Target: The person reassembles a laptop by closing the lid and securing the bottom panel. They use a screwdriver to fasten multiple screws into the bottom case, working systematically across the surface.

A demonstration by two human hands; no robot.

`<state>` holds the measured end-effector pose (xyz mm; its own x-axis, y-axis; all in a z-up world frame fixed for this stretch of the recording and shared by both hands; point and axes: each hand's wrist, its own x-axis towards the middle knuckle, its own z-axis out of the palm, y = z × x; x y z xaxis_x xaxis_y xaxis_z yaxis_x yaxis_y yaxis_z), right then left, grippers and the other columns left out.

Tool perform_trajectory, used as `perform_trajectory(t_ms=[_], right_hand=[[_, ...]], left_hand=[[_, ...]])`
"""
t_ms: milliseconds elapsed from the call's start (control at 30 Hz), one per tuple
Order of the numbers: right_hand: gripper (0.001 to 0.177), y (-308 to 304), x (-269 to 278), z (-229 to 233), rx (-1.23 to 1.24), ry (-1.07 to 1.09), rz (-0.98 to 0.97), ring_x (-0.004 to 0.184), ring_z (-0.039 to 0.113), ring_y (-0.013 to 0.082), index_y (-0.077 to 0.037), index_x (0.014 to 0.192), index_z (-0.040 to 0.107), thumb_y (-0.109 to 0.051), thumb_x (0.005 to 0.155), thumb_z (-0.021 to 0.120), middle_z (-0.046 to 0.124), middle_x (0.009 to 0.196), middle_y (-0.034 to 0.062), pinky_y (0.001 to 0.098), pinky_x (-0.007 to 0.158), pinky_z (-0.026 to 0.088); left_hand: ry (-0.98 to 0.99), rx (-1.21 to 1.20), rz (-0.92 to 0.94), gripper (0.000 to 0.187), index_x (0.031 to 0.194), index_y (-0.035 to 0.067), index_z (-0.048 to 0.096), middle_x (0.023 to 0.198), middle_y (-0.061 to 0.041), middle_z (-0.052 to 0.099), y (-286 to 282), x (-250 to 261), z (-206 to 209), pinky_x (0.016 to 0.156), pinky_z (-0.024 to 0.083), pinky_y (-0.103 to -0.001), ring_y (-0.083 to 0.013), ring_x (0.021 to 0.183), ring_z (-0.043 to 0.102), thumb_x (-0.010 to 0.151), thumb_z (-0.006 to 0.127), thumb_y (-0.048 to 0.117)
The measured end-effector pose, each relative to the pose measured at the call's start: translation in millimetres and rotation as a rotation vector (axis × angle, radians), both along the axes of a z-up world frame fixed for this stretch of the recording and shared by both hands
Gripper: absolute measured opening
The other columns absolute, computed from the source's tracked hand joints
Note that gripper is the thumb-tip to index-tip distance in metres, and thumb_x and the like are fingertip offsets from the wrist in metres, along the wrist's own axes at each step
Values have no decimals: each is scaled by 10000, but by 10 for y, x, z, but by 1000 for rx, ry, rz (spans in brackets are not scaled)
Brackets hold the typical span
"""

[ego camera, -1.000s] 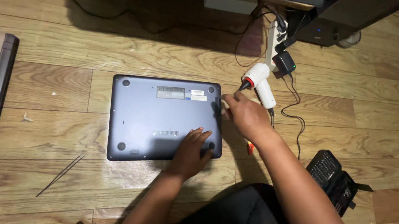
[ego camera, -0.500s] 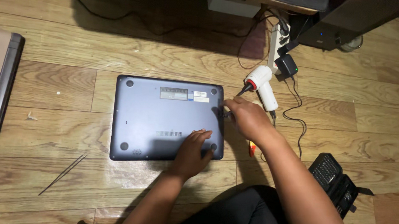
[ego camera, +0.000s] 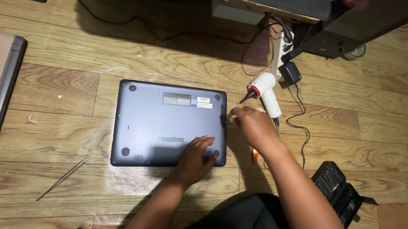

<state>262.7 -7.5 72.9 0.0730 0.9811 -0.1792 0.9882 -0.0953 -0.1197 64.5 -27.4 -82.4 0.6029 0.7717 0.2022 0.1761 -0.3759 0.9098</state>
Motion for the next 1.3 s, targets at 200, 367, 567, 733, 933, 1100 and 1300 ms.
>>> perform_trajectory(t_ms=[200,367,567,733,933,1100,1300], right_hand=[[304,-22,70,-14,46,175,84,1005,693,377,-119,1100,732,-84,816,631,736,1089,137,466,847,553],[303,15,32,-43,45,114,7,1010,678,390,-91,1146,713,-105,852,641,710,1100,171,475,842,542],[347,22,-8,-29,73,63,-51,955,674,432,-64,1147,702,-138,810,727,695,1062,201,508,753,528],[110,-4,73,-100,6,36,30,919,705,364,-91,947,744,-122,855,693,732,960,133,474,801,553],[158,61,89,-213,25,13,104,872,697,388,-67,941,749,-114,796,705,715,913,187,481,774,556],[142,80,16,-190,-93,-71,-94,834,704,404,-83,889,768,-207,892,699,729,884,211,499,788,555],[154,127,37,-364,79,-33,45,750,701,430,-62,883,760,-90,764,666,715,791,228,529,680,558]], left_hand=[[-2,2,9,480,1316,37,599,1228,-184,682,-9,12,-26,1135,400,-497,-392,1272,578,888,756,187],[-7,13,8,476,1311,34,595,1222,-186,680,6,24,-50,1138,403,-505,-390,1264,586,891,758,187],[-40,28,5,490,1305,28,600,1213,-188,682,20,10,-38,1132,402,-508,-396,1253,590,867,775,162],[-45,4,1,492,1310,35,598,1213,-181,679,-6,1,-29,1109,436,-480,-391,1245,590,867,763,170],[-8,4,4,472,1312,41,606,1203,-176,688,-16,15,-43,1141,403,-499,-388,1270,584,888,759,185],[-22,20,11,475,1305,32,614,1200,-188,695,-19,20,-44,1141,391,-513,-397,1271,579,874,759,168],[-44,-11,-9,467,1265,2,623,1163,-195,696,22,36,-50,1063,457,-486,-401,1207,605,842,765,142]])
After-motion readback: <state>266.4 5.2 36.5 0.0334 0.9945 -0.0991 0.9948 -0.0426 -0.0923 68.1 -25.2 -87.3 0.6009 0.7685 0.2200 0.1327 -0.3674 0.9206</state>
